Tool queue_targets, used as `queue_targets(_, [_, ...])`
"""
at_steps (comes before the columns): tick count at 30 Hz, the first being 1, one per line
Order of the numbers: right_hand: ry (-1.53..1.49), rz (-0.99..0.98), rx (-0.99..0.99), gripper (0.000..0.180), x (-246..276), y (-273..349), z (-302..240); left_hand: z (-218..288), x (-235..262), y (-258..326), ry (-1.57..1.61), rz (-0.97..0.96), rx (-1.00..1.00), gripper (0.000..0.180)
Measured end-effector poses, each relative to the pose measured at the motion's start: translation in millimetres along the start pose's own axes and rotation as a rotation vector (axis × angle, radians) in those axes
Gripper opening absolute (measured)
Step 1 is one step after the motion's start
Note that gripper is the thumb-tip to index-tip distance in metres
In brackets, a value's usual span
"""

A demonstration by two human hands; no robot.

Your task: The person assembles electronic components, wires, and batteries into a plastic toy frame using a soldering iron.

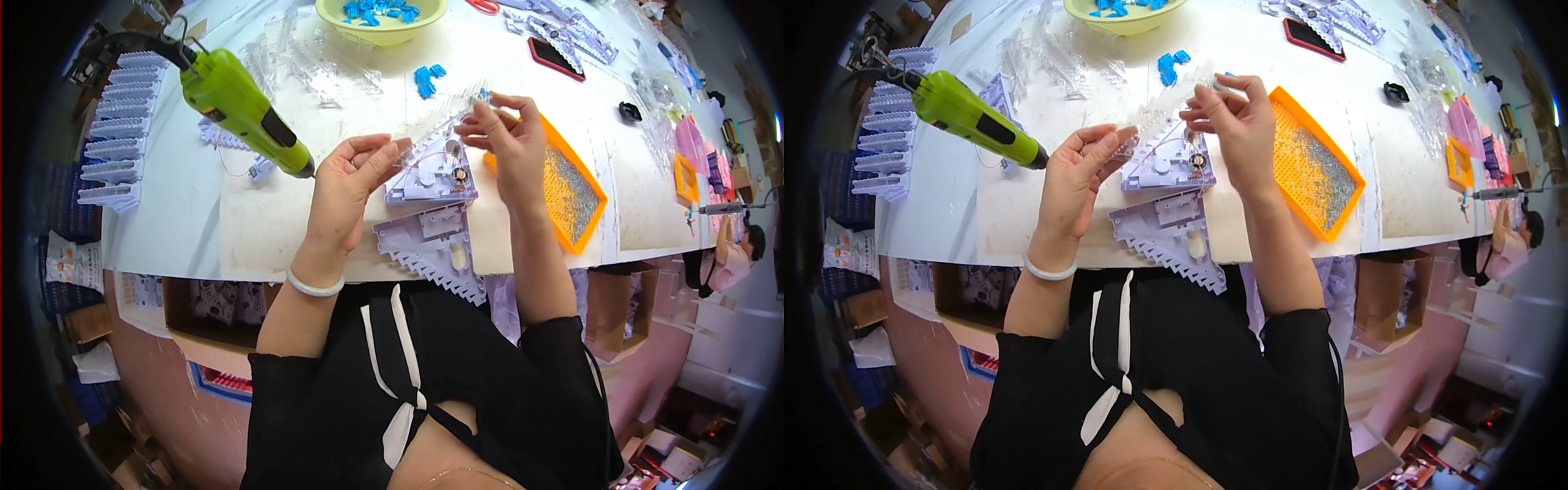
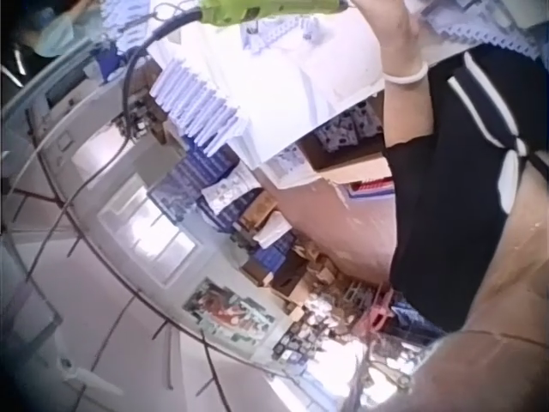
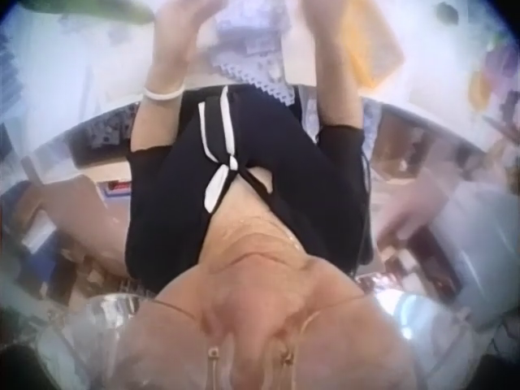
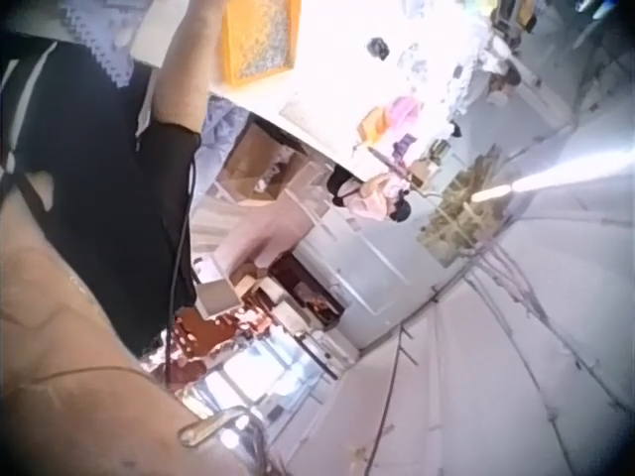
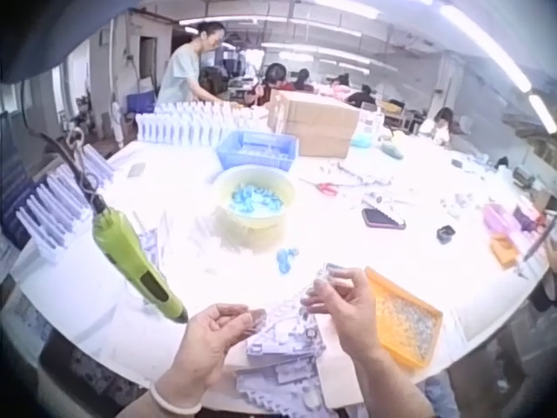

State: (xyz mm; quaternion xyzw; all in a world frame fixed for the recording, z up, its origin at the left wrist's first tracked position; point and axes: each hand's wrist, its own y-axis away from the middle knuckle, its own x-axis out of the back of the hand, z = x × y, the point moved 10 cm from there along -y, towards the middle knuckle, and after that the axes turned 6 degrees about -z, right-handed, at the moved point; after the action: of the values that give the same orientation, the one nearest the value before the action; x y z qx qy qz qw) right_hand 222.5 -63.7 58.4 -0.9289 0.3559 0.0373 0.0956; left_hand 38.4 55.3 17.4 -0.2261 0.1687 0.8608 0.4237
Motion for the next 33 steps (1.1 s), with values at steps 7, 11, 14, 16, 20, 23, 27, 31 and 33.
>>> queue_targets(7, [-0.068,0.168,0.001,0.035,39,-28,-3,0,2,4,-1.166,-0.024,-0.338,0.025])
queue_targets(11, [-0.157,0.174,-0.061,0.036,43,-35,17,-8,-9,-2,-1.360,-0.010,-0.322,0.019])
queue_targets(14, [-0.177,0.153,-0.138,0.037,37,-38,30,-11,-14,-4,-1.408,-0.012,-0.314,0.020])
queue_targets(16, [-0.195,0.139,-0.155,0.038,36,-40,37,-15,-16,-5,-1.406,-0.022,-0.310,0.021])
queue_targets(20, [-0.120,0.086,-0.236,0.037,33,-41,51,-23,-17,-5,-1.359,-0.029,-0.227,0.023])
queue_targets(23, [-0.065,0.037,-0.286,0.036,31,-40,58,-21,-19,3,-1.349,-0.045,-0.227,0.026])
queue_targets(27, [0.042,-0.062,-0.350,0.038,23,-41,64,-17,-27,24,-1.470,-0.010,-0.333,0.027])
queue_targets(31, [0.099,-0.115,-0.415,0.038,16,-39,65,-20,-27,37,-1.406,0.041,-0.313,0.027])
queue_targets(33, [0.135,-0.129,-0.442,0.038,17,-38,68,-13,-36,42,-1.482,0.050,-0.406,0.028])
